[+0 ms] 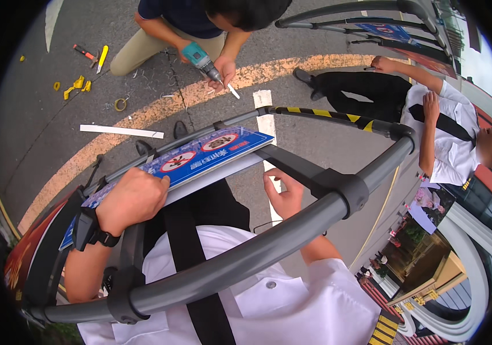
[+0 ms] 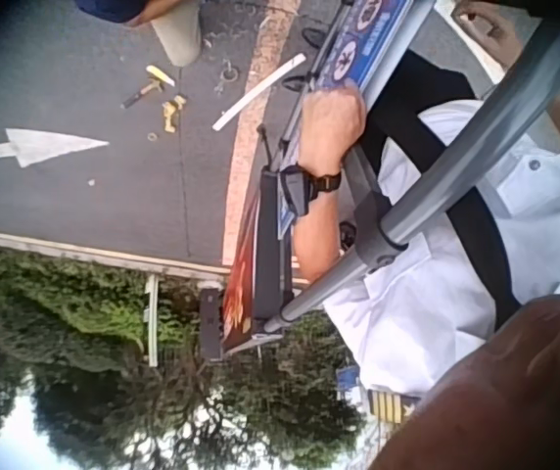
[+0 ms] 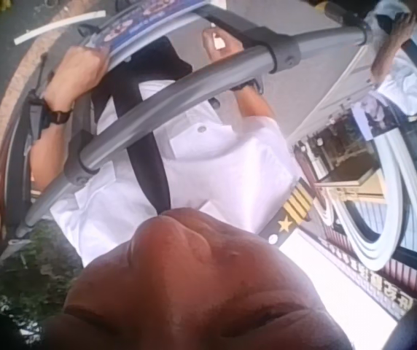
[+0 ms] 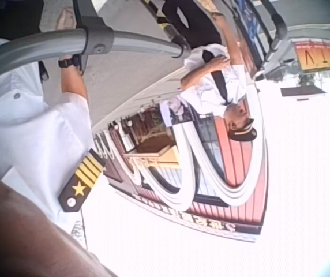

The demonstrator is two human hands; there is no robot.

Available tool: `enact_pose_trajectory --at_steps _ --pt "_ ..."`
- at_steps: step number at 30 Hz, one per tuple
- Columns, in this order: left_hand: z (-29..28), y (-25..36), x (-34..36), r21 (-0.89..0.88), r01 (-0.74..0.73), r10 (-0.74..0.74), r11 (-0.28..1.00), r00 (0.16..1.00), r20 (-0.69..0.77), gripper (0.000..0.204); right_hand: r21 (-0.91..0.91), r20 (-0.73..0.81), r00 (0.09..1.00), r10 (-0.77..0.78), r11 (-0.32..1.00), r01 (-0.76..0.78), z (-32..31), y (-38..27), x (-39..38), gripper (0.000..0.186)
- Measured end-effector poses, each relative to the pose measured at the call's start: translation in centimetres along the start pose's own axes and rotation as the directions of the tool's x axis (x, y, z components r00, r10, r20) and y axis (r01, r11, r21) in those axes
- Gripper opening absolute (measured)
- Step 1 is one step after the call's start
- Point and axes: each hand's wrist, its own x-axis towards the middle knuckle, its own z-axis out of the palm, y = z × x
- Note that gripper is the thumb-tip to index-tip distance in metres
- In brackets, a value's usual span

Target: Installing a traffic or information sign onto a metal frame using a power drill and screws.

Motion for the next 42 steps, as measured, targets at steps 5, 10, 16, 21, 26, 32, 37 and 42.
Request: enact_pose_trajectory --at_steps 5,10,16,21,26,32,37,42 --pt "0.3 -0.1 0.2 0.013 -0.023 0.023 1.000 0.999 -0.023 0.019 -0.070 -0.048 0.996 -0.071 0.995 0.068 -2.9 3.9 5.9 0.073" --pt "0.0 0.2 0.1 0.010 -0.016 0.016 1.000 0.999 -0.045 0.019 -0.069 0.260 0.932 -0.253 0.958 0.280 -4.4 0.2 10.1 0.067" --pt "0.0 0.3 0.1 -0.010 0.007 -0.007 1.000 0.999 -0.043 0.018 -0.005 0.319 0.901 -0.294 0.950 0.312 -4.5 -0.1 10.8 0.058" --pt "0.1 0.4 0.1 -0.015 0.022 -0.022 1.000 1.000 -0.018 0.019 0.058 0.274 0.927 -0.256 0.967 0.249 -4.1 0.2 10.1 0.053" --pt "0.0 0.3 0.2 -0.026 0.015 -0.015 1.000 1.000 -0.014 0.020 0.077 0.261 0.934 -0.244 0.970 0.232 -3.8 0.0 10.0 0.052" --pt "-0.8 -0.2 0.4 0.005 -0.014 0.014 1.000 0.999 -0.053 0.019 0.060 0.239 0.934 -0.266 0.964 0.259 -4.3 -0.4 10.6 0.051" --pt "0.2 -0.5 -0.2 0.038 -0.016 0.018 0.999 0.999 -0.043 0.020 0.093 0.256 0.921 -0.294 0.956 0.279 -3.4 2.9 10.9 0.056" --pt "1.5 -1.0 0.1 0.099 0.002 -0.004 0.995 1.000 0.015 0.026 0.089 0.198 0.896 -0.399 0.917 0.389 -2.9 2.5 10.7 0.051"
